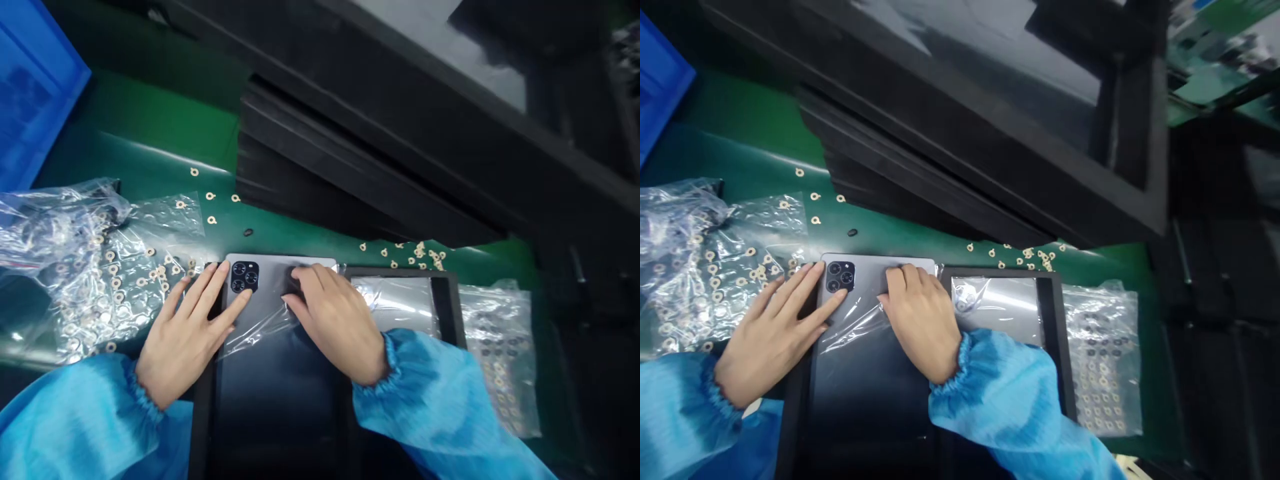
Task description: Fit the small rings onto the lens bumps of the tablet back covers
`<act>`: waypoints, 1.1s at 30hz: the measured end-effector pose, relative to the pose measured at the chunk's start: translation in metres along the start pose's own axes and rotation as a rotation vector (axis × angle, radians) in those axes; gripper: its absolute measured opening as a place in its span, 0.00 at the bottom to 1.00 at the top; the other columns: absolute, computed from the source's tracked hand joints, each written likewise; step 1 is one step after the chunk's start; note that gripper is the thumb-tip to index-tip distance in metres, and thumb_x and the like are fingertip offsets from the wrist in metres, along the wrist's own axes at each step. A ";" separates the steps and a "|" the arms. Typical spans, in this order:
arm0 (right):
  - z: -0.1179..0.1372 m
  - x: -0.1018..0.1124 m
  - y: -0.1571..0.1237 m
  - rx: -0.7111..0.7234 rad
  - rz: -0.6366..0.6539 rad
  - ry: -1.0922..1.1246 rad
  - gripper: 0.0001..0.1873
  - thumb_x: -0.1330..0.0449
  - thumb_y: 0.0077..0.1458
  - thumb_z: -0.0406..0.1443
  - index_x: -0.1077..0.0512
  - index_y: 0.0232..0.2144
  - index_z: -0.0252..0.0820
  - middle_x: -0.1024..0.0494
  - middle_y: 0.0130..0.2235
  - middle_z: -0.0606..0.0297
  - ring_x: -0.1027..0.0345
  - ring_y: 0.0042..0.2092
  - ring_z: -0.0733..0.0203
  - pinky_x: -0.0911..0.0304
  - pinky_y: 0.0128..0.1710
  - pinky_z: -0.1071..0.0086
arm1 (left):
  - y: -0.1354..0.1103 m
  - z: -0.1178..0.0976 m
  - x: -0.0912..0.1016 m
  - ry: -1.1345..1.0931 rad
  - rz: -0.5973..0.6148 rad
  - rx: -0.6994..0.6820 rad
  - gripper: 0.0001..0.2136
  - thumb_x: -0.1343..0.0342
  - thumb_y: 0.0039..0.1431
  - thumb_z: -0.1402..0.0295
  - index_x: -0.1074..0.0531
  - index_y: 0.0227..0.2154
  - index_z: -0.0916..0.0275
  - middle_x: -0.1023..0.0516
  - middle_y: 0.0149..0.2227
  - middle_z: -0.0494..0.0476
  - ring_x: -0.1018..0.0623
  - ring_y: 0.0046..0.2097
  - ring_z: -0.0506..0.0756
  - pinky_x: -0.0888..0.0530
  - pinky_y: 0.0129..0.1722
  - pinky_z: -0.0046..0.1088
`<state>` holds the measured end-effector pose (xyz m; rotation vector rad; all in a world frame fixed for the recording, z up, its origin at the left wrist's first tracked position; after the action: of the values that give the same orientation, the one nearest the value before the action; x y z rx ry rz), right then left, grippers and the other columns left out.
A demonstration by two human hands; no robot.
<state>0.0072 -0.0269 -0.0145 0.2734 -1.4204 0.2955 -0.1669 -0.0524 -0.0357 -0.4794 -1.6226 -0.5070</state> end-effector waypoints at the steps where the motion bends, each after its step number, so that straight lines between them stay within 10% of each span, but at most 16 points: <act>1: -0.001 -0.001 0.002 0.001 0.005 0.017 0.06 0.38 0.55 0.32 0.32 0.36 0.35 0.26 0.35 0.55 0.31 0.36 0.50 0.32 0.35 0.59 | 0.000 0.000 0.002 -0.010 -0.014 -0.008 0.20 0.54 0.66 0.65 0.40 0.60 0.52 0.47 0.67 0.68 0.39 0.64 0.66 0.40 0.58 0.49; 7: -0.006 -0.001 -0.003 0.062 -0.063 0.208 0.07 0.46 0.59 0.26 0.31 0.40 0.35 0.26 0.37 0.57 0.36 0.39 0.52 0.38 0.40 0.61 | 0.025 -0.008 0.019 -0.112 -0.139 -0.147 0.14 0.52 0.65 0.68 0.29 0.50 0.59 0.31 0.58 0.63 0.33 0.60 0.63 0.41 0.60 0.50; 12: 0.017 0.013 -0.047 0.280 -0.269 0.216 0.09 0.50 0.62 0.28 0.29 0.35 0.36 0.29 0.30 0.61 0.42 0.34 0.57 0.45 0.34 0.63 | 0.074 -0.029 0.020 -0.109 0.063 -0.146 0.14 0.46 0.60 0.69 0.30 0.49 0.62 0.27 0.49 0.60 0.29 0.50 0.61 0.30 0.46 0.40; 18: 0.051 -0.026 -0.087 0.446 -0.174 0.409 0.09 0.48 0.62 0.33 0.29 0.32 0.38 0.29 0.31 0.63 0.42 0.33 0.60 0.47 0.32 0.66 | 0.103 -0.039 0.017 -0.007 0.138 -0.126 0.03 0.45 0.59 0.71 0.28 0.34 0.63 0.27 0.38 0.59 0.28 0.41 0.61 0.31 0.37 0.38; 33: 0.054 -0.041 -0.078 0.362 -0.161 0.398 0.07 0.43 0.59 0.37 0.30 0.32 0.40 0.30 0.34 0.67 0.43 0.36 0.61 0.47 0.34 0.67 | 0.076 -0.044 0.020 -0.021 0.025 -0.319 0.11 0.56 0.64 0.72 0.32 0.45 0.59 0.23 0.35 0.53 0.24 0.37 0.55 0.30 0.37 0.32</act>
<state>-0.0199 -0.1202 -0.0486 0.5881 -0.9406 0.4473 -0.0898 -0.0161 -0.0080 -0.7430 -1.5598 -0.7497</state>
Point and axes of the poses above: each hand's wrist, its own y-axis towards the middle knuckle, its own x-axis out of the back of the hand, z = x × y, the point moved 5 cm from there along y, towards the middle knuckle
